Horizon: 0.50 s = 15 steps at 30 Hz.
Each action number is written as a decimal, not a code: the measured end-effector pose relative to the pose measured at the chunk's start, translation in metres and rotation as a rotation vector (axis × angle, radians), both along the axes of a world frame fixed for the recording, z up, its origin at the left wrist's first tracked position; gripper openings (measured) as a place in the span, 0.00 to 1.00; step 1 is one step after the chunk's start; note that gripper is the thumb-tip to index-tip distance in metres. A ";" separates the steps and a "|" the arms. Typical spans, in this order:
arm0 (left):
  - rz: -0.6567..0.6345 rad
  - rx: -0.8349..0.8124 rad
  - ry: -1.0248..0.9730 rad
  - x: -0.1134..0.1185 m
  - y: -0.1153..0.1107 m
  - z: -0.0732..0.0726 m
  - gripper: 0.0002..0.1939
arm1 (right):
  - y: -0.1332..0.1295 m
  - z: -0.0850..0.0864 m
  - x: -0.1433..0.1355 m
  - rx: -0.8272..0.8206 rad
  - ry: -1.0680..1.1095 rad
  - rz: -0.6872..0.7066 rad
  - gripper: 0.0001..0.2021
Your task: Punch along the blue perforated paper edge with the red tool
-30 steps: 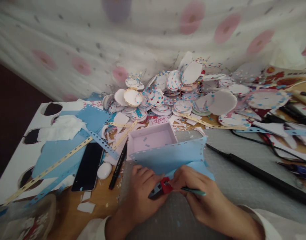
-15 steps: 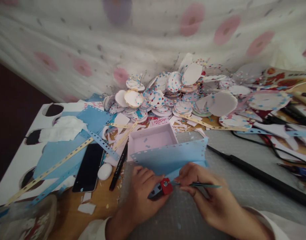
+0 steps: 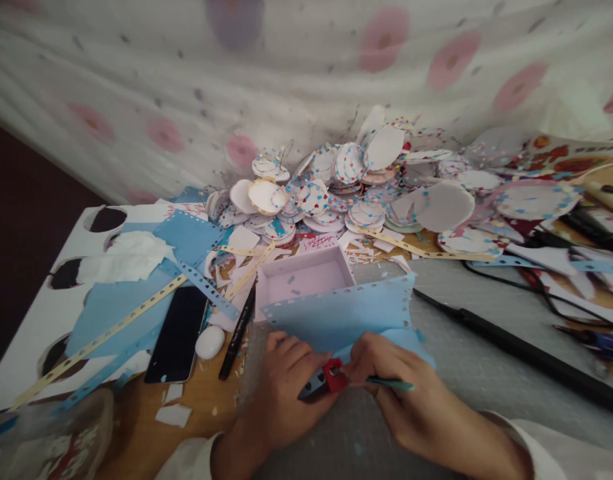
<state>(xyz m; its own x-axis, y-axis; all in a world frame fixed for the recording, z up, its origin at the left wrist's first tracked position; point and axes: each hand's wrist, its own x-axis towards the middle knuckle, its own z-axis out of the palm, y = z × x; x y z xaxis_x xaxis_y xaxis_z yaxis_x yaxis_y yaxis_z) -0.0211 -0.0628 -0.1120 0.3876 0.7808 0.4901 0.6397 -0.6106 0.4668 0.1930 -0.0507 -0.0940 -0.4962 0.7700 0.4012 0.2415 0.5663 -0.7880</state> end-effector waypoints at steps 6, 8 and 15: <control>-0.012 -0.034 -0.033 0.001 0.000 0.000 0.08 | -0.004 -0.005 -0.002 0.018 0.041 -0.095 0.15; -0.009 -0.042 -0.036 0.001 0.000 0.001 0.08 | -0.004 -0.002 -0.004 0.011 0.066 -0.126 0.14; 0.038 -0.017 -0.040 0.000 0.002 -0.002 0.07 | 0.002 0.015 -0.004 -0.111 0.244 -0.300 0.08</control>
